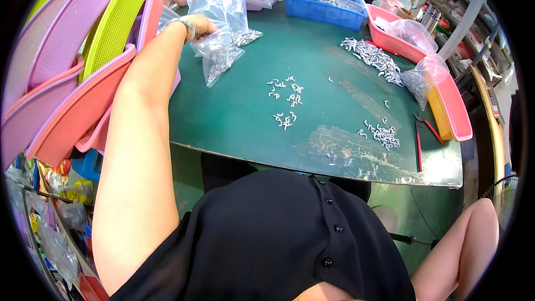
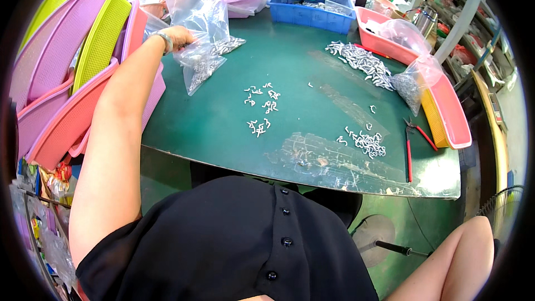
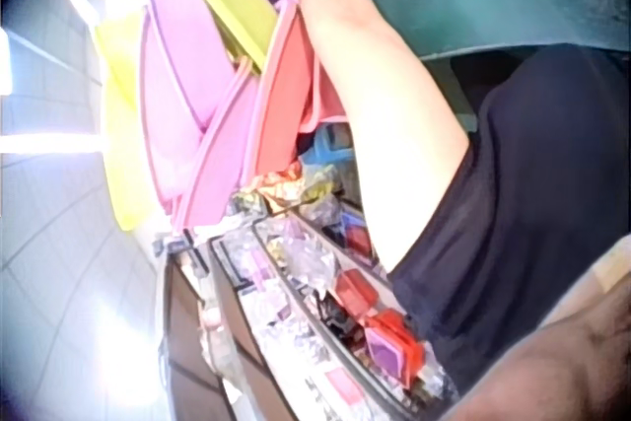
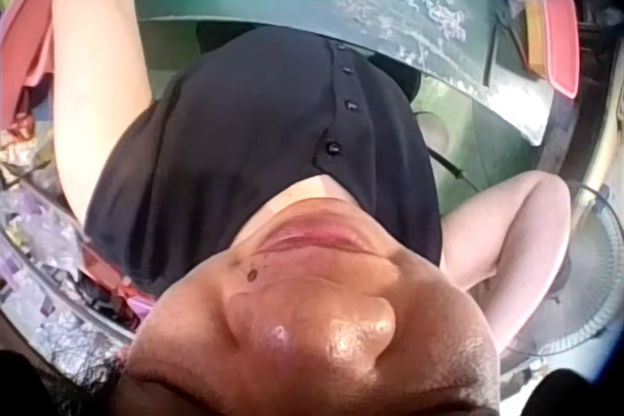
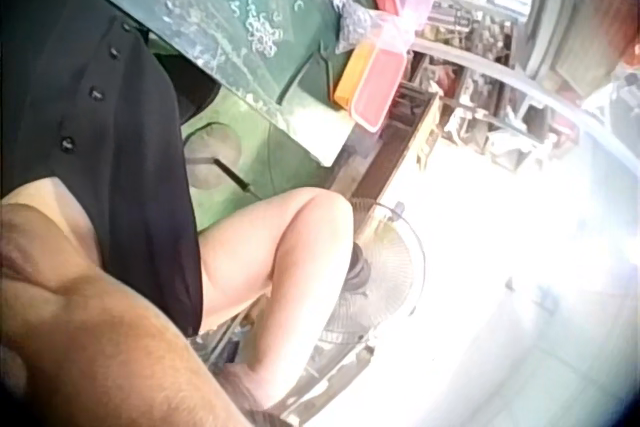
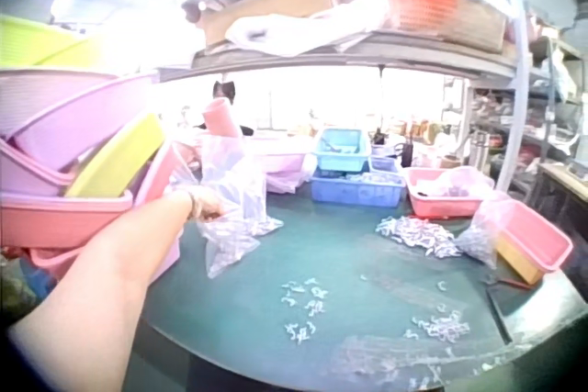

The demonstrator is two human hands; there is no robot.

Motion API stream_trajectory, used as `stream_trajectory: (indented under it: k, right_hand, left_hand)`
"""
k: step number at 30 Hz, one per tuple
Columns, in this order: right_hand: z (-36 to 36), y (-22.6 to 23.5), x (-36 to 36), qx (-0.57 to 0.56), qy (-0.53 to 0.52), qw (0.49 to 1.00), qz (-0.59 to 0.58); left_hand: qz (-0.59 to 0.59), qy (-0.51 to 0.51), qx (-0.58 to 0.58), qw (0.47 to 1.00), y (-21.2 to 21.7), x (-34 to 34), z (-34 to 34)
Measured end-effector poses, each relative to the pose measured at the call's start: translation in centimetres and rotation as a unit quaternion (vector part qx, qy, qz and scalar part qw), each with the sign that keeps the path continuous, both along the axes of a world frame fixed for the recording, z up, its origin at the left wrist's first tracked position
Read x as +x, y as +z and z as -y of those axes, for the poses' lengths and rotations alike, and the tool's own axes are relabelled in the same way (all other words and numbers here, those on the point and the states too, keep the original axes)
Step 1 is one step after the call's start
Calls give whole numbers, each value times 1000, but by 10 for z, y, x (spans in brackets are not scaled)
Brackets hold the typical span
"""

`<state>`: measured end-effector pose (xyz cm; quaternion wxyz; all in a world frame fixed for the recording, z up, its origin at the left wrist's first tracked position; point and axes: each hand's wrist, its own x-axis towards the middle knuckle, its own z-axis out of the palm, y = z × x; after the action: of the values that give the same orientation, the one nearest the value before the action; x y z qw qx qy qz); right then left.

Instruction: The person sits at a green workbench and sorts small, silver-colored metal components by hand. They pick up individual pieces from a pile on the table, manipulate them between their fingers, and place them into a clear plastic bag. The workspace includes stacks of colorful plastic baskets and additional bags of parts.

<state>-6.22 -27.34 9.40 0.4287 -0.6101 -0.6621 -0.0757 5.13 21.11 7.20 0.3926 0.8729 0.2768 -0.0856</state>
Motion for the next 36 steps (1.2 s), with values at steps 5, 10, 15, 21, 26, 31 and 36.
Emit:
stream_trajectory:
  k: [5, 10, 15, 21, 26, 31, 36]
  right_hand:
    - [0, 0, 0, -8, -7, 1000, -4]
    - [0, 1, 1, -13, -9, 1000, -7]
    - [1, 1, -1, -17, -15, 1000, -9]
    - [0, 3, 0, -17, -10, 1000, -9]
    - [5, 2, -3, -21, -20, 1000, -11]
    - [5, 3, -1, -15, -18, 1000, -11]
    - [7, 3, 0, -18, -17, 1000, -8]
  left_hand:
    - [27, -24, -113, 993, -7, 0, 3]
    - [-31, -45, -101, 993, 3, -5, 5]
    - [-68, -61, -124, 988, 17, -11, 20]
    - [-39, -40, -146, 988, 8, -5, 3]
    - [-30, -32, -160, 986, 11, -3, 9]
    - [-13, -30, -100, 994, 6, -1, 1]
    - [22, 6, -109, 994, 7, 0, 3]
